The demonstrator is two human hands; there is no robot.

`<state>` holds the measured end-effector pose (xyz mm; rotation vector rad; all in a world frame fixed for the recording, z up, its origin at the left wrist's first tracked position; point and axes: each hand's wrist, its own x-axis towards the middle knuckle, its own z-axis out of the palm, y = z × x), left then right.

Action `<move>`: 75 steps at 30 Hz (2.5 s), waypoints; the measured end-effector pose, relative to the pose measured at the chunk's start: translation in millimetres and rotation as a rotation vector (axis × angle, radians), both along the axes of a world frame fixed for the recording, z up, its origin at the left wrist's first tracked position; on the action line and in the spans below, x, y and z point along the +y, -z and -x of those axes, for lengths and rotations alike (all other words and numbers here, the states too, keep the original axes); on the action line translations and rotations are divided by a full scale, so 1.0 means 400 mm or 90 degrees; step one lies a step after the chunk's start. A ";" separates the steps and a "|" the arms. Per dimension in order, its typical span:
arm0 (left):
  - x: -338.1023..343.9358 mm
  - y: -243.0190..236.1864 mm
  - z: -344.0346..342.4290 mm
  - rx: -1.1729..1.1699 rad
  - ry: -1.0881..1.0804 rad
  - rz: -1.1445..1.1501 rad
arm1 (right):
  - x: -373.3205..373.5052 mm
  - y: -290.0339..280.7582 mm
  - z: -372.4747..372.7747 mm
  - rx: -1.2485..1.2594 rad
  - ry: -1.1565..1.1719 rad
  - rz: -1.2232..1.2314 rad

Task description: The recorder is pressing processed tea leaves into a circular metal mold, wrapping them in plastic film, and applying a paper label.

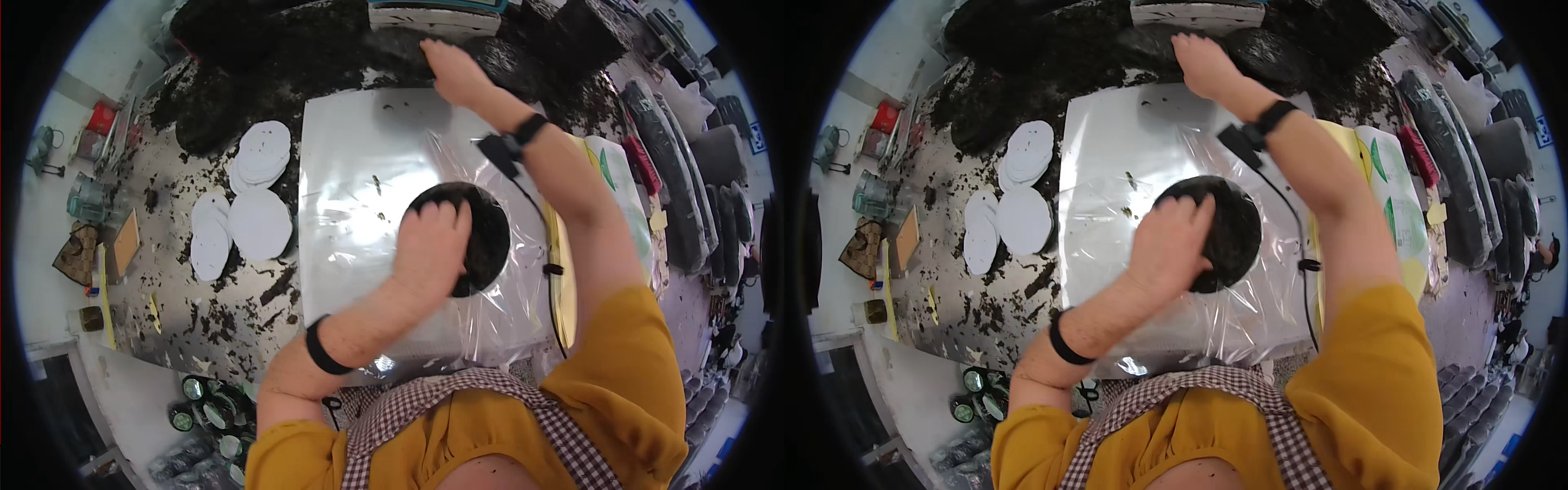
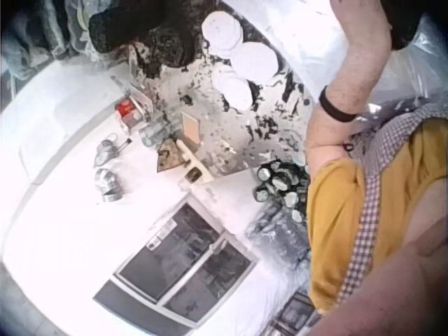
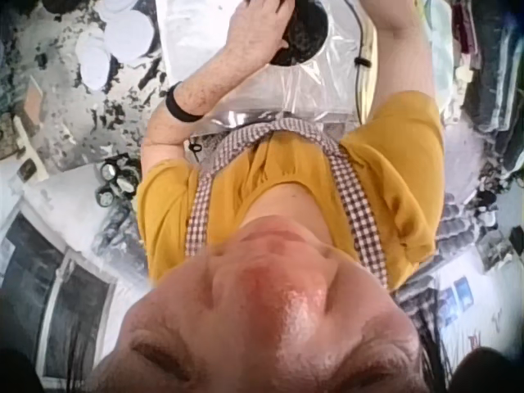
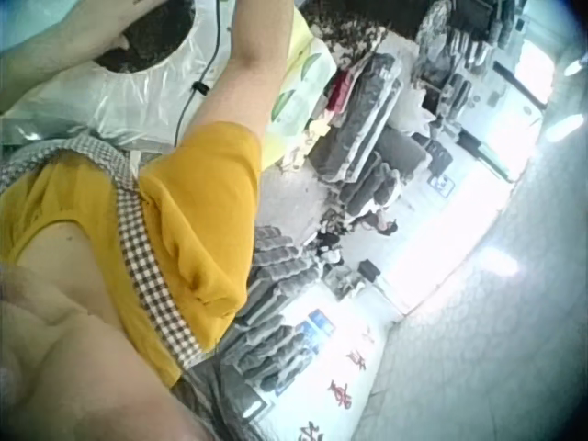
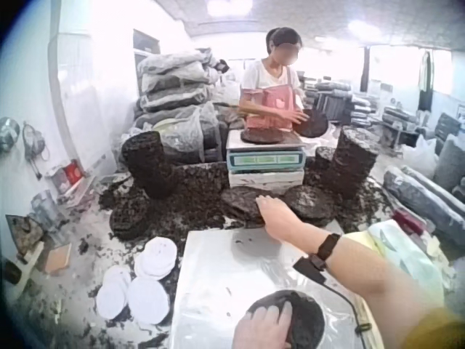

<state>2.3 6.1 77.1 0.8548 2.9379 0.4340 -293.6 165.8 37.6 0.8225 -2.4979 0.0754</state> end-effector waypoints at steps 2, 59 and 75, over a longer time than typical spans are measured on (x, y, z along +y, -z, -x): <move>-0.063 0.012 0.036 0.141 0.044 -0.097 | 0.026 -0.170 -0.205 0.012 -0.098 0.110; -0.021 0.140 0.074 0.059 0.248 0.125 | 0.138 -0.037 -1.140 -1.041 -0.678 0.766; -0.239 0.141 -0.102 -0.050 -0.021 -0.221 | 0.209 0.014 -0.661 -0.624 -0.407 0.760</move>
